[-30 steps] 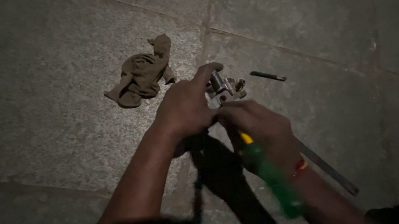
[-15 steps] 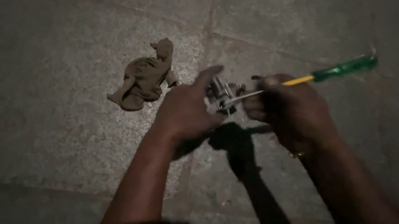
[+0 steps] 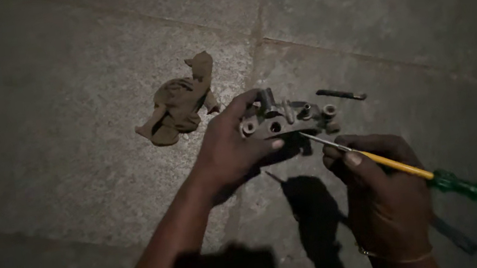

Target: The person uses a screwdriver and a metal file to work on a circular mechanical component placed on a tiled floor. They repeatedly pry, scrape, and wipe the part with a cloth while adjusting its position.

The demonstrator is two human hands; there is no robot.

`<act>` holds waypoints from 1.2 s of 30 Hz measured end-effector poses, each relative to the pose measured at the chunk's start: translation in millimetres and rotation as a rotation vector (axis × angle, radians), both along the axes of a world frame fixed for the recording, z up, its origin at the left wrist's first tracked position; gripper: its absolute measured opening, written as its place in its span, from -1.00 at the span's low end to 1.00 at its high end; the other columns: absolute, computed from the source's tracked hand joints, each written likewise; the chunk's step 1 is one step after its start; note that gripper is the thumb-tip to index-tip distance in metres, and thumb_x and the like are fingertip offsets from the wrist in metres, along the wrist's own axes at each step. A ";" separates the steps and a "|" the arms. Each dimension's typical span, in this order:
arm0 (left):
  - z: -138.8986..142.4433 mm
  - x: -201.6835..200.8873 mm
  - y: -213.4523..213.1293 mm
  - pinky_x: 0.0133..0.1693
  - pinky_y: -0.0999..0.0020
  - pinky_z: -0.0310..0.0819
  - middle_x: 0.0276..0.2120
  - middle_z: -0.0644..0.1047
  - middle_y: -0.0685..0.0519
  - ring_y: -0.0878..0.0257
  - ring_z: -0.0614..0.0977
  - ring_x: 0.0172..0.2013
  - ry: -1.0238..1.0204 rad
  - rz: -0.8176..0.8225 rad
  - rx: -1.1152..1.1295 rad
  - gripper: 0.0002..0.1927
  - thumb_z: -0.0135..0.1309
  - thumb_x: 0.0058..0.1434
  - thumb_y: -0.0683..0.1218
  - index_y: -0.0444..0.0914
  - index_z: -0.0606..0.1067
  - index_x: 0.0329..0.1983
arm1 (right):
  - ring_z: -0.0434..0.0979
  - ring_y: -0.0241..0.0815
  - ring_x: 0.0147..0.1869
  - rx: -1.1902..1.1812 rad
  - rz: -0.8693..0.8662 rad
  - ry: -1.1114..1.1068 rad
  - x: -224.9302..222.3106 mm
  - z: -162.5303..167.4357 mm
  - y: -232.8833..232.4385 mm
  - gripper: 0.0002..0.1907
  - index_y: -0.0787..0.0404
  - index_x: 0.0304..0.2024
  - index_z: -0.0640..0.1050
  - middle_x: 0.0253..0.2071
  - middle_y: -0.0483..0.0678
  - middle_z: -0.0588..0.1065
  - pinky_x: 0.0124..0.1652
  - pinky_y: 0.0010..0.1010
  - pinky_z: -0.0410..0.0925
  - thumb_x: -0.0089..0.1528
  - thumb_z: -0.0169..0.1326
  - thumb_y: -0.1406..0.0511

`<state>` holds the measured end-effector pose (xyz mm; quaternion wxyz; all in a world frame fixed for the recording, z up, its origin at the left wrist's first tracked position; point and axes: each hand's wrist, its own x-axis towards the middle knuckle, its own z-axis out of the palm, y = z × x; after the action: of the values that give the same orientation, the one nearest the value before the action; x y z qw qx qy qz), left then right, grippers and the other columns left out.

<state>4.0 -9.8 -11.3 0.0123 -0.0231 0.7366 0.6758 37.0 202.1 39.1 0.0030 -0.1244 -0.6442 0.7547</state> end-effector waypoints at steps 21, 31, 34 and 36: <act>-8.1 5.3 26.5 0.03 0.29 0.56 0.04 0.63 -0.06 0.18 0.68 0.03 0.031 -0.040 -0.015 -0.21 0.38 -0.05 -0.15 -0.23 0.40 0.30 | 0.61 -0.30 -0.23 0.468 -0.084 0.091 -5.5 11.3 -34.9 -0.87 0.31 -0.18 0.52 -0.28 -0.05 0.57 -0.21 -0.48 0.49 0.26 0.19 0.38; -4.7 5.7 19.9 0.04 0.30 0.54 0.07 0.61 -0.09 0.12 0.69 0.04 0.022 -0.109 -0.033 -0.17 0.21 -0.04 -0.23 -0.13 0.35 0.40 | 0.57 -0.26 -0.36 0.471 0.287 -0.013 -48.9 27.5 -18.0 -0.89 0.34 -0.32 0.49 -0.39 -0.03 0.54 -0.33 -0.42 0.46 0.22 0.17 0.41; -6.4 5.8 22.2 0.03 0.30 0.54 0.06 0.61 -0.09 0.11 0.69 0.00 0.053 -0.135 -0.099 -0.19 0.19 -0.01 -0.22 -0.09 0.36 0.40 | 0.57 -0.28 -0.37 0.646 0.375 -0.043 -57.8 36.5 -12.5 -0.91 0.31 -0.34 0.48 -0.40 -0.04 0.56 -0.35 -0.42 0.46 0.19 0.16 0.42; -7.8 3.5 26.2 0.01 0.30 0.58 0.07 0.63 -0.09 0.09 0.71 -0.06 0.123 -0.169 -0.226 -0.22 0.18 0.03 -0.21 -0.06 0.39 0.41 | 0.52 -0.29 -0.34 0.711 0.503 0.074 -56.0 38.6 -11.1 -0.92 0.33 -0.33 0.49 -0.39 -0.03 0.52 -0.34 -0.42 0.44 0.20 0.15 0.44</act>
<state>7.4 16.5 -19.1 0.0214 0.0794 0.8066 0.5853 -19.0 191.1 77.7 -0.1151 0.0722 -0.8737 0.4671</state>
